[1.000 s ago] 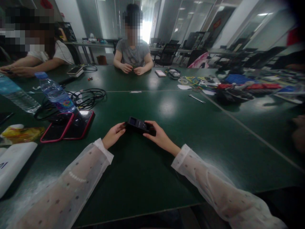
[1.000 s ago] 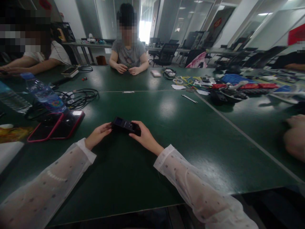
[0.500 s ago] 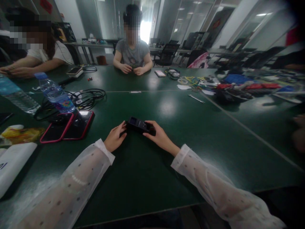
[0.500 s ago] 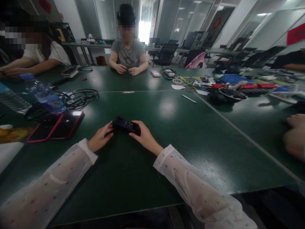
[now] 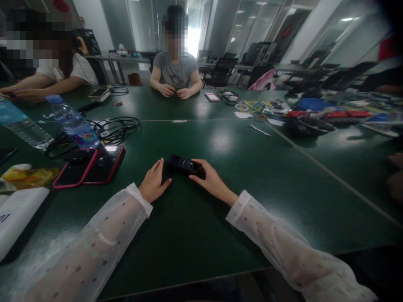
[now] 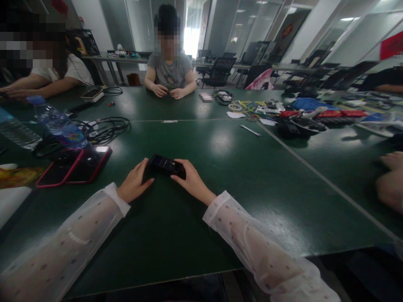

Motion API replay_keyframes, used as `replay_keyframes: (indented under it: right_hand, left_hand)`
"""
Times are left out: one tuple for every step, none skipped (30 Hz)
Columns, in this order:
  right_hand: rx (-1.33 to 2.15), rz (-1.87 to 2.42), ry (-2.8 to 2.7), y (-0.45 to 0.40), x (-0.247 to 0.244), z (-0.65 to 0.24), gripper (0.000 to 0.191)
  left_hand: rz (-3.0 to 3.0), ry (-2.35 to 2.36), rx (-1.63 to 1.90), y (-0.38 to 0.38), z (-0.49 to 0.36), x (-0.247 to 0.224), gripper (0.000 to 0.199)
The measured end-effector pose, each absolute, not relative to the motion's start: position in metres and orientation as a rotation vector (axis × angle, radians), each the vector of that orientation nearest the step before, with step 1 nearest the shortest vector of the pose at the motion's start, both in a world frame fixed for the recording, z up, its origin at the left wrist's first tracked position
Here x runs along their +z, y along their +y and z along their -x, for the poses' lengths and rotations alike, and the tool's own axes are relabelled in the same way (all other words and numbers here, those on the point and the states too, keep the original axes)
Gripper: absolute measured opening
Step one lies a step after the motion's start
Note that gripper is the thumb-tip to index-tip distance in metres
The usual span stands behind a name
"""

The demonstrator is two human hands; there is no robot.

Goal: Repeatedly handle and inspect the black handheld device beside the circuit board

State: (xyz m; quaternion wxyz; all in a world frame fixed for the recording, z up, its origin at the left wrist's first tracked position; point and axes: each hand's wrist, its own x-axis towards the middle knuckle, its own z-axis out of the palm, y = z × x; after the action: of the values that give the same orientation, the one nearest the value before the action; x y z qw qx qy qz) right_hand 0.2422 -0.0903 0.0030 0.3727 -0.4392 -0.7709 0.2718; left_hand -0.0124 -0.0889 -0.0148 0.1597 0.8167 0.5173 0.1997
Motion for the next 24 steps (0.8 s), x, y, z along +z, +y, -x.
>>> replay_keyframes:
  right_hand:
    - [0.693, 1.126, -1.977, -0.09, 0.003, -0.242, 0.052]
    - [0.689, 1.126, -1.98, -0.09, 0.003, -0.242, 0.052]
    - [0.685, 1.128, -1.984, -0.09, 0.003, -0.242, 0.052]
    - [0.682, 1.131, -1.988, -0.091, 0.003, -0.242, 0.052]
    - [0.679, 1.132, -1.991, -0.091, 0.004, -0.242, 0.052]
    - [0.676, 1.132, -1.99, -0.091, 0.004, -0.242, 0.052]
    - [0.674, 1.131, -1.991, -0.091, 0.004, -0.242, 0.051]
    - [0.674, 1.13, -1.991, -0.091, 0.004, -0.242, 0.051]
    - [0.671, 1.131, -1.989, -0.091, 0.004, -0.241, 0.05]
    - [0.666, 1.136, -1.986, -0.091, 0.004, -0.241, 0.05]
    - [0.659, 1.141, -1.98, -0.092, 0.003, -0.241, 0.049]
    - [0.65, 1.141, -1.968, -0.092, 0.003, -0.24, 0.048]
    - [0.642, 1.135, -1.951, -0.092, 0.003, -0.24, 0.048]
    - [0.636, 1.125, -1.933, -0.093, 0.004, -0.239, 0.048]
    - [0.63, 1.112, -1.913, -0.093, 0.005, -0.239, 0.048]
    - [0.619, 1.1, -1.89, -0.094, 0.006, -0.239, 0.048]
    - [0.603, 1.093, -1.867, -0.094, 0.008, -0.239, 0.048]
    - [0.578, 1.094, -1.842, -0.094, 0.01, -0.239, 0.048]
    - [0.542, 1.103, -1.811, -0.093, 0.012, -0.241, 0.048]
    - [0.497, 1.117, -1.772, -0.091, 0.014, -0.244, 0.048]
    - [0.448, 1.134, -1.727, -0.088, 0.015, -0.248, 0.048]
    - [0.399, 1.154, -1.68, -0.085, 0.016, -0.253, 0.048]
    - [0.35, 1.172, -1.629, -0.08, 0.016, -0.259, 0.048]
    - [0.307, 1.192, -1.581, -0.075, 0.015, -0.267, 0.049]
  left_hand:
    - [-2.337, 1.48, 0.564, -0.089, 0.012, -0.014, 0.077]
    - [-2.344, 1.474, 0.557, -0.09, 0.012, -0.014, 0.077]
    - [-2.352, 1.47, 0.552, -0.09, 0.012, -0.013, 0.076]
    - [-2.36, 1.467, 0.548, -0.091, 0.012, -0.012, 0.076]
    - [-2.367, 1.466, 0.546, -0.091, 0.012, -0.012, 0.075]
    - [-2.372, 1.466, 0.544, -0.092, 0.011, -0.011, 0.075]
    - [-2.377, 1.464, 0.542, -0.092, 0.011, -0.011, 0.075]
    - [-2.383, 1.462, 0.54, -0.092, 0.011, -0.011, 0.074]
    - [-2.389, 1.461, 0.542, -0.092, 0.01, -0.012, 0.074]
    - [-2.396, 1.46, 0.547, -0.092, 0.01, -0.012, 0.073]
    - [-2.403, 1.46, 0.558, -0.092, 0.01, -0.013, 0.072]
    - [-2.411, 1.459, 0.57, -0.092, 0.01, -0.014, 0.071]
    - [-2.42, 1.456, 0.583, -0.092, 0.01, -0.015, 0.07]
    - [-2.429, 1.451, 0.594, -0.092, 0.01, -0.016, 0.069]
    - [-2.436, 1.445, 0.601, -0.092, 0.011, -0.016, 0.069]
    - [-2.44, 1.442, 0.605, -0.092, 0.011, -0.017, 0.068]
    - [-2.441, 1.442, 0.605, -0.092, 0.011, -0.017, 0.068]
    - [-2.438, 1.443, 0.6, -0.092, 0.011, -0.017, 0.068]
    - [-2.432, 1.448, 0.596, -0.092, 0.011, -0.017, 0.068]
    - [-2.425, 1.452, 0.591, -0.092, 0.011, -0.016, 0.068]
    - [-2.419, 1.454, 0.585, -0.093, 0.011, -0.015, 0.068]
    - [-2.414, 1.456, 0.578, -0.093, 0.011, -0.014, 0.068]
    - [-2.409, 1.461, 0.571, -0.093, 0.011, -0.013, 0.068]
    - [-2.404, 1.465, 0.561, -0.094, 0.011, -0.012, 0.069]
